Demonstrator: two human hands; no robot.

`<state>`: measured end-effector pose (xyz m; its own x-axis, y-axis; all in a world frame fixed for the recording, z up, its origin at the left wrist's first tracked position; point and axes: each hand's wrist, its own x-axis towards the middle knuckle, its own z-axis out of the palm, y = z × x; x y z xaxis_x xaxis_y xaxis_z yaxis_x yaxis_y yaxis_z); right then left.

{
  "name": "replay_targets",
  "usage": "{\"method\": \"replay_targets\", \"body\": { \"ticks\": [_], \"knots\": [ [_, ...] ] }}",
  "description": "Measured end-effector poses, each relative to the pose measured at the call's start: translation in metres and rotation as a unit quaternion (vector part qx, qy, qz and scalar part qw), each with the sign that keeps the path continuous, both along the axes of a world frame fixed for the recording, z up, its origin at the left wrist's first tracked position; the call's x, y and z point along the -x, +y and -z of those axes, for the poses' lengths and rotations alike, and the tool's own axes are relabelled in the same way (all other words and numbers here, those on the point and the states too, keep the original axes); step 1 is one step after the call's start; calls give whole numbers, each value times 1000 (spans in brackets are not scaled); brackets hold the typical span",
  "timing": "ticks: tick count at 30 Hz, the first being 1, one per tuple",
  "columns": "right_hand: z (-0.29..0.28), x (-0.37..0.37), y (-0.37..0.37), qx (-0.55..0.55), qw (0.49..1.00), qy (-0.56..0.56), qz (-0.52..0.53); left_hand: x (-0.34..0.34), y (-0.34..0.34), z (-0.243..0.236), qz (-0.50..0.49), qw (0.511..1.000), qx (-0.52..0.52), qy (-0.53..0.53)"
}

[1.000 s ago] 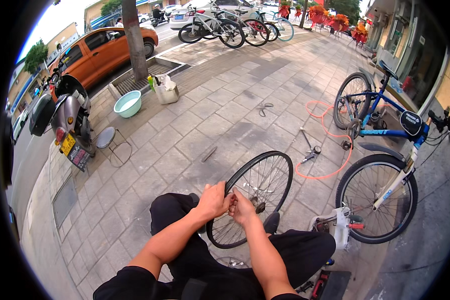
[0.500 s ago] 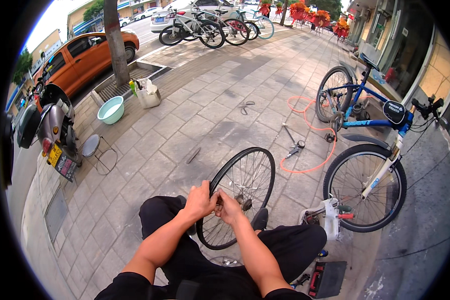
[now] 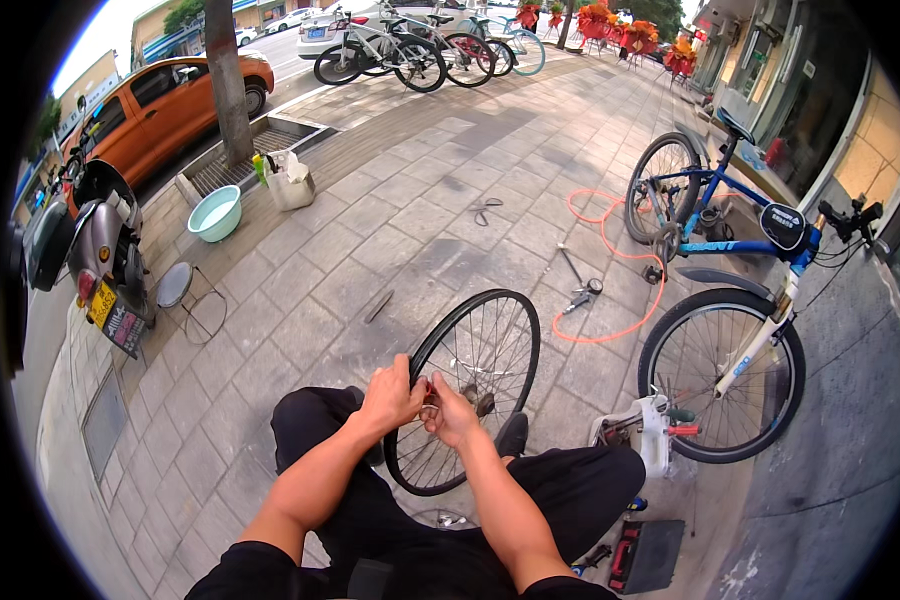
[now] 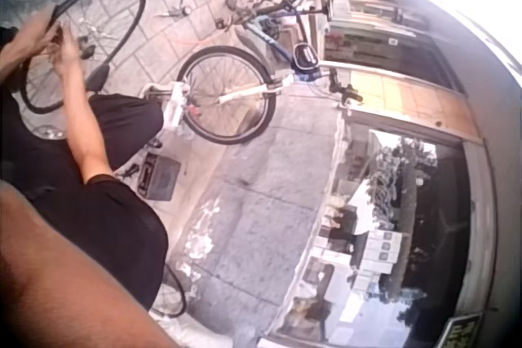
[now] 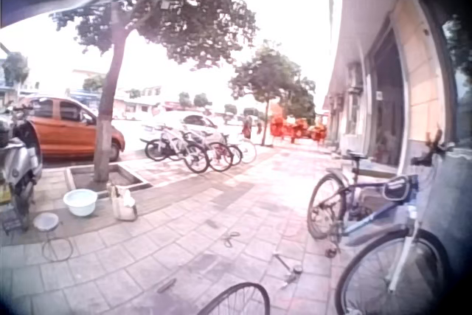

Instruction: The person sits on a sidewalk and uses a red tire lever to pry the tire bead off the rim of a bicycle wheel. They repeatedly insert the lever and work it around the circumference to loosen the tire from the rim.

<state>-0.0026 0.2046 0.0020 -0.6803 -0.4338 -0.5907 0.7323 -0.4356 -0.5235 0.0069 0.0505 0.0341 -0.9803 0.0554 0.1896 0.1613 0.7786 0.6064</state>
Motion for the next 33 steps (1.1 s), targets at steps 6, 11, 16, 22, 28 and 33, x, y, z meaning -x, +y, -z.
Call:
{"method": "replay_targets", "body": {
  "ticks": [6,11,16,22,28,33],
  "knots": [
    [39,30,9,33,999,-40,1,-5,8,-8,63,991,-50,104],
    [17,13,3,34,999,-23,4,-2,1,-3,11,999,-26,44],
    [19,-6,9,79,991,103,-12,1,7,-8,-63,995,-32,-72],
    [28,-18,-4,-221,917,330,-29,8,5,-2,-68,994,-34,-83],
    [25,-1,1,-277,866,416,-9,-10,-8,-10,-11,978,-166,-124],
    [27,27,-12,-157,952,255,70,-8,-17,8,-28,927,-309,-211]
  ]
}}
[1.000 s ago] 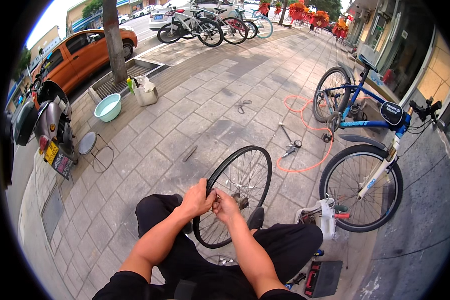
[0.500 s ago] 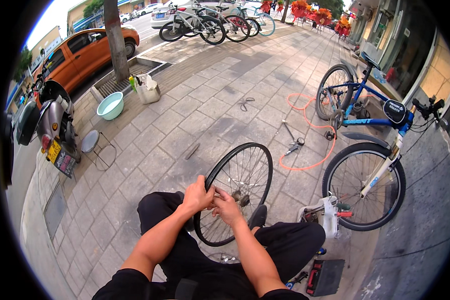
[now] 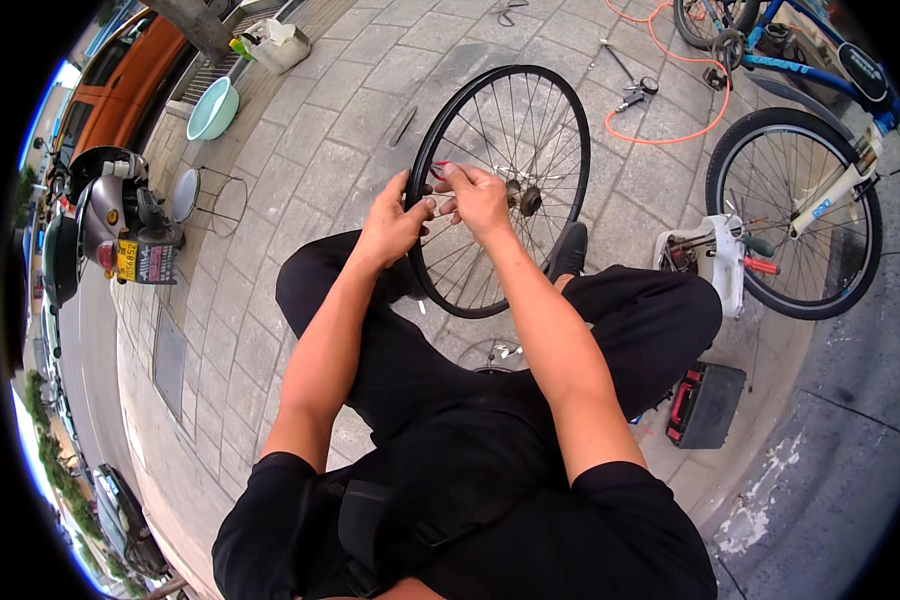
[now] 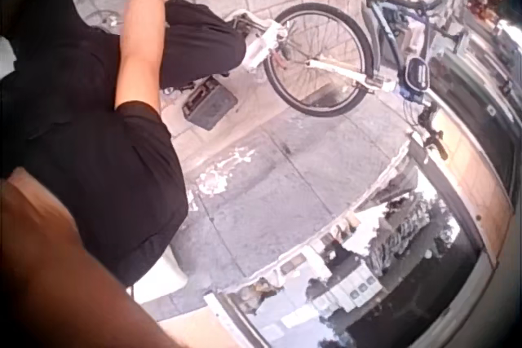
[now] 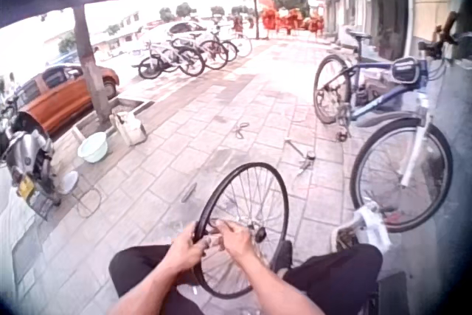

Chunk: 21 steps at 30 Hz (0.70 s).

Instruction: The person sits on a sidewalk and uses a red tire lever to pry the tire bead off the rim of a bicycle wheel. They repeatedly insert the lever and work it around the circumference to loosen the tire from the rim.

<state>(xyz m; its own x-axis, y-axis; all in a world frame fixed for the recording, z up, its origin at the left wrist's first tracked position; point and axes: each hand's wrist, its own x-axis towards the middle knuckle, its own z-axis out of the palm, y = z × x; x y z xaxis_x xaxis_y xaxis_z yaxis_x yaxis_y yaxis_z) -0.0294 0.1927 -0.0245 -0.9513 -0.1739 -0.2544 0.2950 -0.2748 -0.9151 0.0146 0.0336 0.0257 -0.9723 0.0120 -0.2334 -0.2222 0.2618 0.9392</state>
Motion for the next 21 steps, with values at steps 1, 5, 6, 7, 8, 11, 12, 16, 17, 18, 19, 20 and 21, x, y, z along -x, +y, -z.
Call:
{"method": "replay_targets", "body": {
  "ticks": [1,5,6,7,8,11,12,16,17,18,19,20,21],
  "knots": [
    [1,1,-5,41,999,-11,25,4,1,-9,4,999,-34,-2],
    [-12,-1,-29,55,992,-5,115,14,-15,-29,18,999,-32,-32],
    [-20,-5,-34,-15,991,18,135,14,-22,-31,19,998,-39,-51],
    [-23,-8,-36,-86,984,42,151,14,-27,-31,19,996,-48,-68],
    [-17,-6,-38,-173,965,82,177,13,-27,-28,17,997,-48,-59],
    [-29,-11,-35,-283,930,136,191,9,-31,-23,6,998,-42,-48],
    [-37,-13,-31,-307,926,136,174,8,-34,-23,5,998,-33,-59],
    [-51,-17,-14,-368,914,151,76,14,-34,-3,45,995,60,68],
    [-55,-18,-9,-308,945,102,38,16,-35,1,35,997,40,54],
    [-61,-20,-4,-245,968,52,-2,17,-38,5,24,999,20,41],
    [-65,-21,2,-180,983,1,-39,17,-36,1,16,1000,2,27],
    [-55,-18,9,-207,974,12,-88,18,-35,-4,9,1000,15,0],
    [-44,-18,7,-265,958,72,-87,16,-33,-10,3,1000,-12,-18]
  ]
}}
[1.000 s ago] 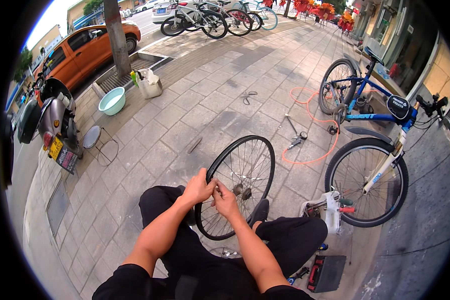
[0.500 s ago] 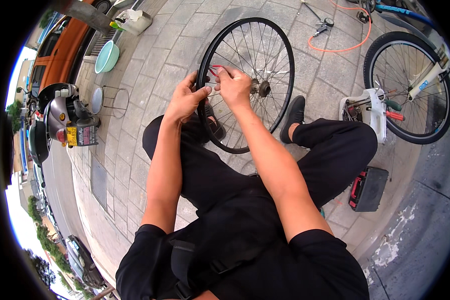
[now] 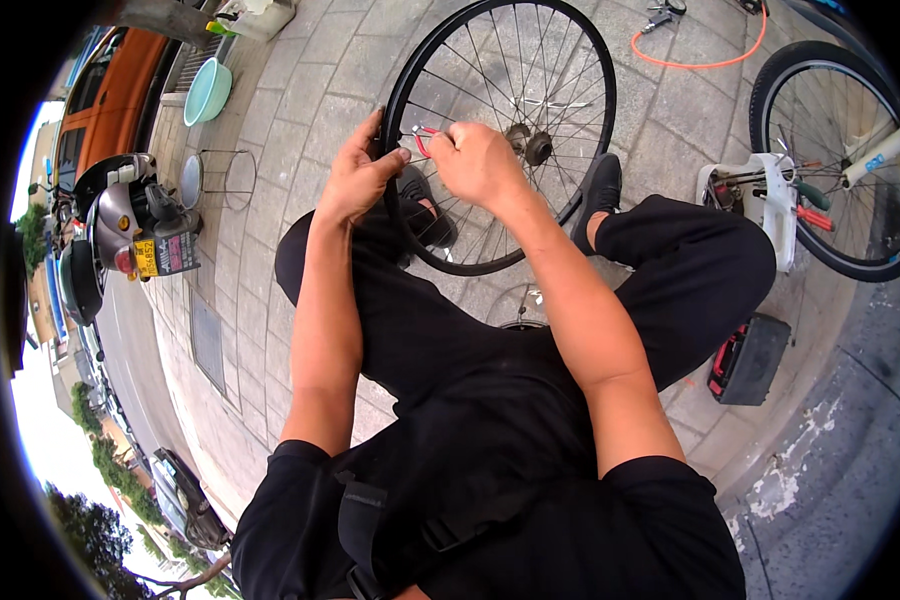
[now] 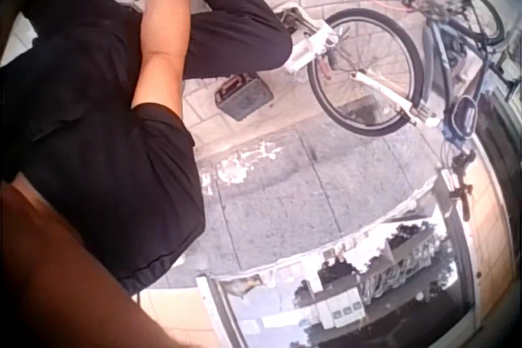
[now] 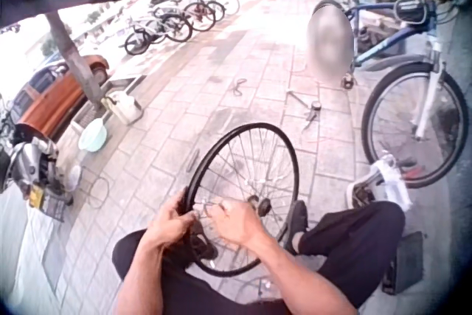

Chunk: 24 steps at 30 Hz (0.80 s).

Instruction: The person sits on a sidewalk and uses a red tire lever to pry the tire bead off the rim of a bicycle wheel. They repeatedly insert the lever and work it around the circumference to loosen the tire from the rim.

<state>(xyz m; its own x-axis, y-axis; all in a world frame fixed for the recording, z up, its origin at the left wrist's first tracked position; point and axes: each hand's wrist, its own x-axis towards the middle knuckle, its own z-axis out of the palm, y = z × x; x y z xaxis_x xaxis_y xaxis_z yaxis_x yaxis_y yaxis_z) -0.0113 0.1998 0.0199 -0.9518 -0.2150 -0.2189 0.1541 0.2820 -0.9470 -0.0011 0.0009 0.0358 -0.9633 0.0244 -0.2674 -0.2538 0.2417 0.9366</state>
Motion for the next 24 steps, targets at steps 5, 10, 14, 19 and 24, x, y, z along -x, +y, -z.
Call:
{"method": "replay_targets", "body": {
  "ticks": [5,10,14,19,24],
  "knots": [
    [21,-1,-7,-131,984,122,-23,2,-2,-3,6,995,-88,-38],
    [23,7,-21,-133,984,118,-17,-1,2,-6,-23,996,-80,-35],
    [27,9,-25,-104,988,118,0,1,0,-1,-7,999,-41,-19],
    [39,1,-39,-93,976,181,80,2,4,3,5,999,26,23],
    [34,11,-34,276,939,-197,59,4,17,-1,-12,995,77,64]
  ]
}}
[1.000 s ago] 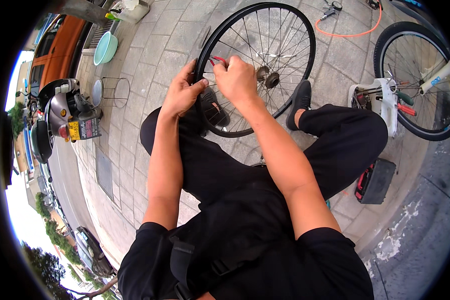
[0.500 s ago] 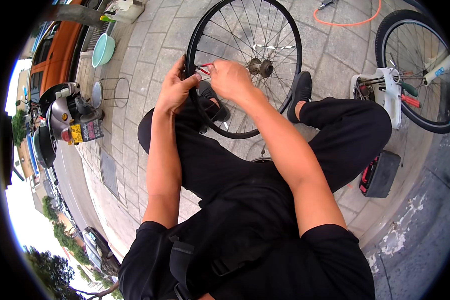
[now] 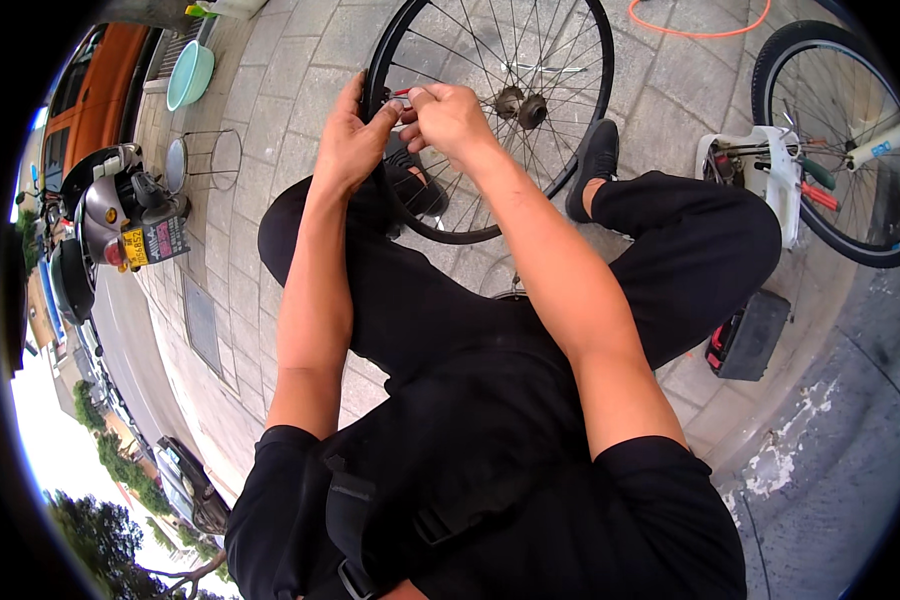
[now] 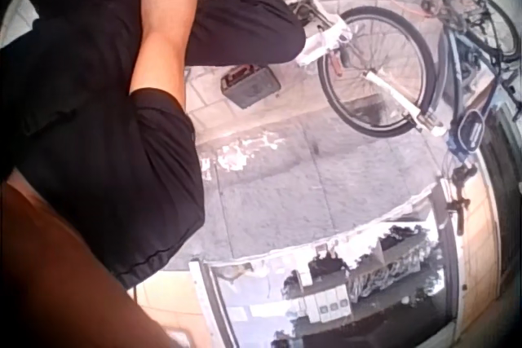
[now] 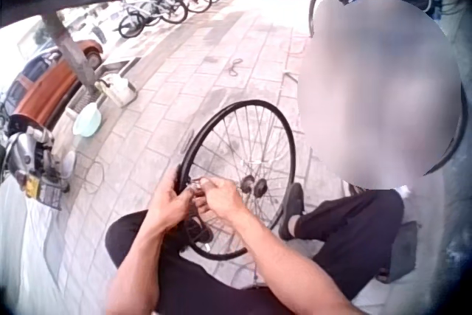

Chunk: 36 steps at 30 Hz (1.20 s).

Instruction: The person sits on a sidewalk and uses a red tire lever to pry the tire bead off the rim of a bicycle wheel. They repeatedly insert the lever and work it around the circumference to loosen the tire from the rim.

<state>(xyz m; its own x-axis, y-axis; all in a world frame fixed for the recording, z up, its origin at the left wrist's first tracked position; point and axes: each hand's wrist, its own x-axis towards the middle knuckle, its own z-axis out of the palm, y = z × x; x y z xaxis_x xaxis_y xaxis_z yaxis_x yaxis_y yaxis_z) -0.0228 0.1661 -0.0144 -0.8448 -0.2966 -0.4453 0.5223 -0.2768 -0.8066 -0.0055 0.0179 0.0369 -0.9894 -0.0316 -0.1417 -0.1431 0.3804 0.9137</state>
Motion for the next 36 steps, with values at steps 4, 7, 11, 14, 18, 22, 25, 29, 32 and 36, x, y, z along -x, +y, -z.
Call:
{"method": "replay_targets", "body": {
  "ticks": [4,7,11,14,18,22,25,29,32,36],
  "knots": [
    [9,3,5,47,998,34,7,-2,8,4,-6,993,106,57],
    [17,4,5,180,983,-18,10,0,9,14,-19,992,90,88],
    [18,7,9,211,975,-69,-9,1,9,10,-12,976,204,75],
    [22,14,14,245,967,-65,-35,-3,9,14,4,967,210,143],
    [18,18,12,143,980,-140,2,-9,10,14,53,959,193,200],
    [15,26,18,167,969,-181,-19,-7,15,3,69,963,182,187],
    [5,13,30,187,973,-131,-45,-6,21,1,40,954,238,176],
    [-17,0,34,112,988,-78,-68,-8,20,3,31,951,261,159],
    [-2,9,34,124,984,-101,-77,-13,15,-6,75,946,249,195],
    [2,22,31,94,981,-155,-66,-12,15,4,65,961,165,213]
  ]
}}
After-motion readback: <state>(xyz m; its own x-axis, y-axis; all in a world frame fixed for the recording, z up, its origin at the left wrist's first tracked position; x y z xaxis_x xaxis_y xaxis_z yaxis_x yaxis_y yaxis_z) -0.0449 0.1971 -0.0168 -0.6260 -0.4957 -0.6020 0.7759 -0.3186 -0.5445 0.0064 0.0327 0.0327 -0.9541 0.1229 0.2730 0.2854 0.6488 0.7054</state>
